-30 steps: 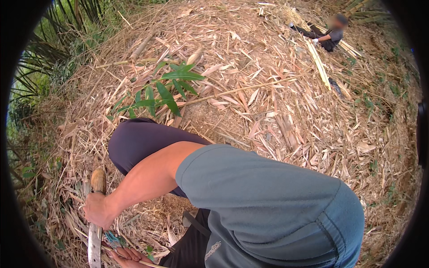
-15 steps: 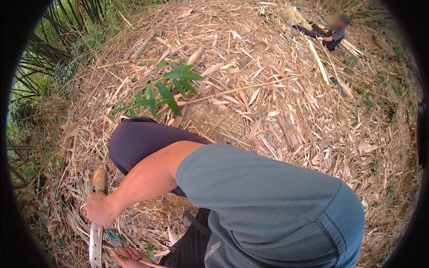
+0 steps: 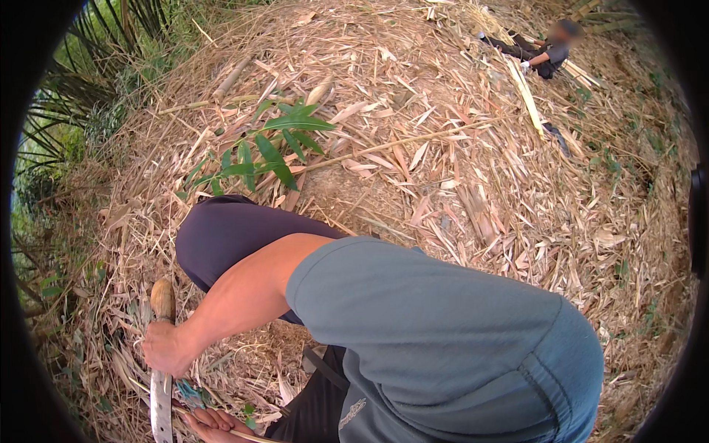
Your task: The person sits on the ground in a bamboo grove and uses a large knife to shave the outer layer off a long bamboo stick. They repeatedly scrape the stick to smooth it and then cut it into smaller pieces.
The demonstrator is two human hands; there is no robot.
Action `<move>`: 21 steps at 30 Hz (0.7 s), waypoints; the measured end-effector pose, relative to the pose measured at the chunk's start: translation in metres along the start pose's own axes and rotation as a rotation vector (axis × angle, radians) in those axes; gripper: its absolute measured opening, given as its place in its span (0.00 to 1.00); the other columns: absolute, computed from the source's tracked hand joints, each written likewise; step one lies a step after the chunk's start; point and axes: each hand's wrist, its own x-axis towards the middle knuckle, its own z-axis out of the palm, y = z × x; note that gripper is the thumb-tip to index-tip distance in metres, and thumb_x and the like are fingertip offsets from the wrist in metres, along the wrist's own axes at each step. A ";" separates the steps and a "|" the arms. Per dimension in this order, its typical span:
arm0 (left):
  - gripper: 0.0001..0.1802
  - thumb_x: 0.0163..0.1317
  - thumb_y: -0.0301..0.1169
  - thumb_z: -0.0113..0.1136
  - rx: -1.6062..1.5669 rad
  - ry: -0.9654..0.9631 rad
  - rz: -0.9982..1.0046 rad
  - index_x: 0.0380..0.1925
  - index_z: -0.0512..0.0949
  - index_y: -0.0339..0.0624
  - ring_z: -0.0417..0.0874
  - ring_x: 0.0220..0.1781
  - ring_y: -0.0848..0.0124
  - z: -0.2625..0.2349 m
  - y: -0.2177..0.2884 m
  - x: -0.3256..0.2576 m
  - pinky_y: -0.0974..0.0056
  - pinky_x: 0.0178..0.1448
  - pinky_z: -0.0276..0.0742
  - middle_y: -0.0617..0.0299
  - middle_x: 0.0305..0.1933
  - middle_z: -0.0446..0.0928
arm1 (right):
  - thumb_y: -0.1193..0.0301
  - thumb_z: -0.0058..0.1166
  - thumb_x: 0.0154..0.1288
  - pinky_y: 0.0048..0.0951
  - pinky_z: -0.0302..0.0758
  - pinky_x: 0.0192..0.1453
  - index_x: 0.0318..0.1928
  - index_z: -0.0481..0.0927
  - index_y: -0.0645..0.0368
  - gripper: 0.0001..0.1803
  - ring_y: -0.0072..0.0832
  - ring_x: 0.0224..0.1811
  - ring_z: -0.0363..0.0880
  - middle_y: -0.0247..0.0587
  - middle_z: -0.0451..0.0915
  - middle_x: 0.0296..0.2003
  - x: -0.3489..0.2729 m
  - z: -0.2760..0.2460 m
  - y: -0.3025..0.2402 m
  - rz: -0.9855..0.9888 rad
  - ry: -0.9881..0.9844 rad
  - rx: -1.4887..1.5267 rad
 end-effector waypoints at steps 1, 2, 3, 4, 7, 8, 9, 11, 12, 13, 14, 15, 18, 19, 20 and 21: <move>0.36 0.71 0.32 0.56 -0.011 0.000 -0.007 0.74 0.52 0.53 0.59 0.15 0.76 -0.005 -0.003 0.004 0.72 0.16 0.56 0.62 0.25 0.68 | 0.63 0.64 0.38 0.38 0.82 0.32 0.23 0.87 0.54 0.11 0.37 0.29 0.87 0.41 0.85 0.24 0.000 0.001 0.000 0.006 0.007 -0.002; 0.36 0.71 0.32 0.56 -0.022 0.000 -0.013 0.74 0.52 0.53 0.58 0.15 0.76 -0.008 -0.006 0.008 0.73 0.16 0.55 0.62 0.24 0.68 | 0.63 0.64 0.38 0.39 0.82 0.32 0.24 0.87 0.54 0.11 0.37 0.29 0.87 0.41 0.85 0.23 0.000 0.002 -0.001 0.012 0.014 -0.003; 0.21 0.73 0.34 0.53 -0.028 -0.011 0.004 0.62 0.58 0.48 0.54 0.14 0.79 -0.009 -0.011 0.013 0.73 0.15 0.52 0.66 0.22 0.62 | 0.63 0.63 0.38 0.39 0.82 0.32 0.24 0.87 0.54 0.11 0.36 0.30 0.87 0.41 0.85 0.23 0.001 0.003 -0.002 0.016 0.020 -0.005; 0.10 0.76 0.35 0.49 -0.034 -0.022 0.022 0.49 0.65 0.44 0.50 0.14 0.81 -0.009 -0.016 0.018 0.73 0.14 0.48 0.70 0.20 0.55 | 0.63 0.63 0.38 0.39 0.82 0.32 0.24 0.87 0.55 0.11 0.36 0.30 0.87 0.41 0.85 0.24 0.002 0.003 -0.002 0.014 0.013 -0.011; 0.20 0.74 0.34 0.51 -0.022 -0.042 0.015 0.62 0.59 0.49 0.54 0.14 0.79 -0.010 -0.013 0.016 0.73 0.14 0.51 0.67 0.21 0.60 | 0.63 0.63 0.39 0.39 0.82 0.33 0.25 0.87 0.55 0.12 0.36 0.30 0.87 0.41 0.86 0.24 0.005 0.007 0.000 -0.001 0.007 -0.025; 0.34 0.72 0.32 0.54 -0.013 -0.048 0.003 0.74 0.53 0.54 0.59 0.14 0.76 -0.010 -0.009 0.012 0.73 0.15 0.55 0.64 0.23 0.66 | 0.62 0.63 0.39 0.39 0.82 0.33 0.25 0.88 0.55 0.12 0.37 0.30 0.87 0.41 0.86 0.24 0.006 0.010 0.002 -0.015 0.015 -0.027; 0.34 0.72 0.33 0.54 -0.009 -0.042 0.006 0.74 0.52 0.54 0.60 0.15 0.76 -0.009 -0.008 0.011 0.73 0.15 0.55 0.63 0.23 0.66 | 0.62 0.63 0.40 0.39 0.82 0.34 0.25 0.88 0.56 0.12 0.37 0.31 0.87 0.41 0.86 0.25 0.006 0.009 0.002 -0.034 0.022 -0.030; 0.34 0.72 0.34 0.54 0.004 -0.061 0.005 0.74 0.52 0.54 0.61 0.15 0.75 -0.011 -0.007 0.014 0.72 0.16 0.57 0.63 0.23 0.67 | 0.62 0.63 0.40 0.39 0.82 0.34 0.26 0.87 0.56 0.13 0.37 0.31 0.87 0.42 0.86 0.25 0.008 0.007 -0.001 -0.006 -0.016 -0.033; 0.34 0.72 0.34 0.54 0.007 -0.070 0.002 0.74 0.52 0.54 0.62 0.15 0.74 -0.013 -0.008 0.015 0.71 0.16 0.58 0.62 0.24 0.68 | 0.62 0.63 0.40 0.40 0.82 0.34 0.26 0.87 0.56 0.13 0.38 0.31 0.87 0.42 0.86 0.25 0.007 0.005 -0.002 0.008 -0.035 -0.035; 0.34 0.72 0.35 0.54 0.010 -0.081 -0.001 0.74 0.52 0.54 0.63 0.16 0.74 -0.015 -0.008 0.018 0.71 0.16 0.59 0.62 0.24 0.68 | 0.62 0.62 0.40 0.40 0.82 0.34 0.26 0.87 0.56 0.13 0.38 0.31 0.87 0.43 0.86 0.25 0.006 0.003 -0.004 0.020 -0.031 -0.021; 0.34 0.72 0.35 0.54 0.013 -0.099 -0.002 0.74 0.52 0.54 0.63 0.16 0.74 -0.018 -0.009 0.019 0.70 0.17 0.60 0.62 0.24 0.68 | 0.62 0.62 0.40 0.40 0.81 0.34 0.26 0.87 0.56 0.13 0.38 0.31 0.87 0.43 0.86 0.26 0.005 0.001 -0.005 0.031 -0.027 -0.007; 0.34 0.72 0.36 0.54 0.017 -0.124 -0.001 0.74 0.52 0.54 0.64 0.16 0.73 -0.020 -0.009 0.021 0.70 0.17 0.61 0.61 0.24 0.69 | 0.63 0.62 0.39 0.40 0.81 0.34 0.26 0.87 0.56 0.13 0.38 0.31 0.87 0.43 0.86 0.26 0.003 -0.001 -0.005 0.045 -0.022 0.005; 0.35 0.72 0.39 0.54 0.064 -0.123 -0.011 0.74 0.52 0.54 0.68 0.18 0.70 -0.031 -0.009 0.023 0.66 0.19 0.66 0.60 0.26 0.71 | 0.63 0.62 0.39 0.40 0.81 0.34 0.26 0.86 0.57 0.12 0.39 0.31 0.87 0.44 0.85 0.26 0.000 -0.003 -0.005 0.061 -0.040 0.036; 0.36 0.72 0.41 0.55 0.081 -0.044 -0.016 0.74 0.52 0.53 0.70 0.20 0.68 -0.028 -0.010 0.021 0.64 0.21 0.69 0.58 0.27 0.73 | 0.63 0.63 0.39 0.40 0.81 0.34 0.26 0.86 0.57 0.13 0.39 0.31 0.87 0.44 0.85 0.26 -0.002 -0.005 -0.005 0.068 -0.033 0.035; 0.37 0.71 0.44 0.55 0.096 0.037 -0.021 0.74 0.52 0.53 0.73 0.21 0.66 -0.024 -0.011 0.019 0.61 0.23 0.73 0.57 0.28 0.75 | 0.63 0.63 0.39 0.40 0.81 0.34 0.26 0.86 0.56 0.13 0.39 0.31 0.87 0.44 0.85 0.26 -0.005 -0.006 -0.005 0.075 -0.028 0.034; 0.34 0.70 0.44 0.56 0.152 0.061 -0.009 0.72 0.56 0.50 0.73 0.23 0.65 -0.022 -0.009 0.017 0.60 0.25 0.73 0.56 0.29 0.75 | 0.62 0.63 0.39 0.40 0.81 0.34 0.26 0.86 0.56 0.13 0.39 0.31 0.87 0.44 0.85 0.26 -0.006 -0.007 -0.005 0.080 -0.020 0.034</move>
